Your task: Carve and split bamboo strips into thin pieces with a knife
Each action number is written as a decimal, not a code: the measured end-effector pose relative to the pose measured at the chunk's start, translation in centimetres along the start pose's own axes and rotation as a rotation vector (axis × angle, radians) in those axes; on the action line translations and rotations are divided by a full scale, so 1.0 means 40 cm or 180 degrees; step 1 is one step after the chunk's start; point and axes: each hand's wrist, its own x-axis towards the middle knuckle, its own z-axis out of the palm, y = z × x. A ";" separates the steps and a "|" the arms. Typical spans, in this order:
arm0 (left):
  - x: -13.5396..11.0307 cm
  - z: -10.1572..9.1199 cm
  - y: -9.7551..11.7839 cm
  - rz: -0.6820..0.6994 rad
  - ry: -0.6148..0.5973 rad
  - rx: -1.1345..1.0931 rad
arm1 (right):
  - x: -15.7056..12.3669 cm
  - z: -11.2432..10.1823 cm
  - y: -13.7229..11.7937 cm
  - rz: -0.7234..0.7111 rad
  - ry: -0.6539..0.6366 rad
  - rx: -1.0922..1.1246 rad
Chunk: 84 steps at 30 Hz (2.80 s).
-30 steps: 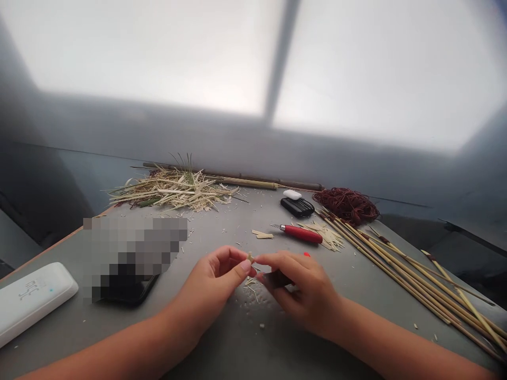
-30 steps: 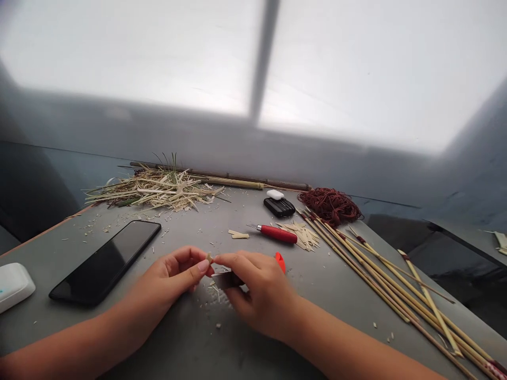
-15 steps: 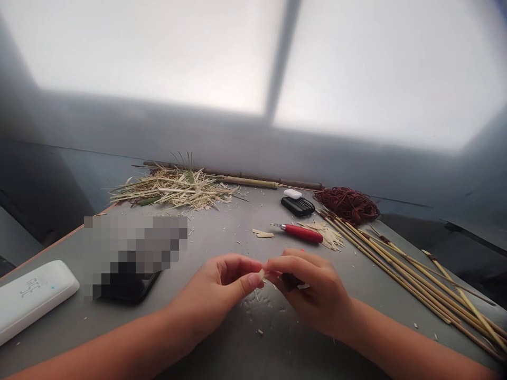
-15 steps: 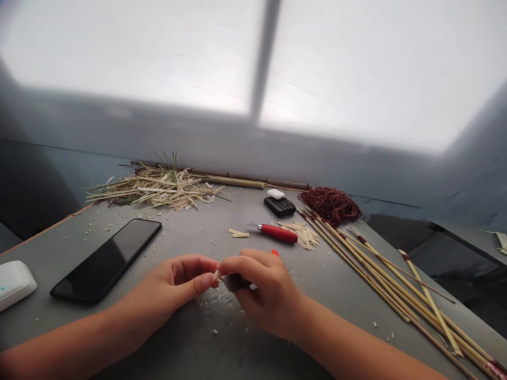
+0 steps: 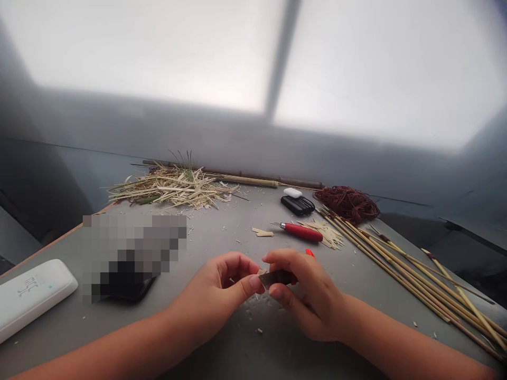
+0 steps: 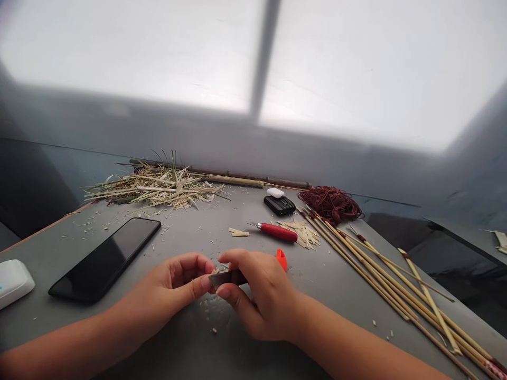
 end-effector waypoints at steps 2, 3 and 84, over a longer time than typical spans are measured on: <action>-0.001 0.001 0.005 0.0000 0.0021 0.0065 | 0.002 -0.002 -0.002 -0.0008 -0.0082 0.0041; -0.002 0.002 0.008 0.0008 0.0027 0.0126 | 0.003 -0.004 -0.004 -0.0006 -0.0119 0.0064; 0.016 -0.007 0.022 -0.0168 0.0743 -0.0733 | 0.016 -0.010 0.015 -0.0772 0.0065 -0.0840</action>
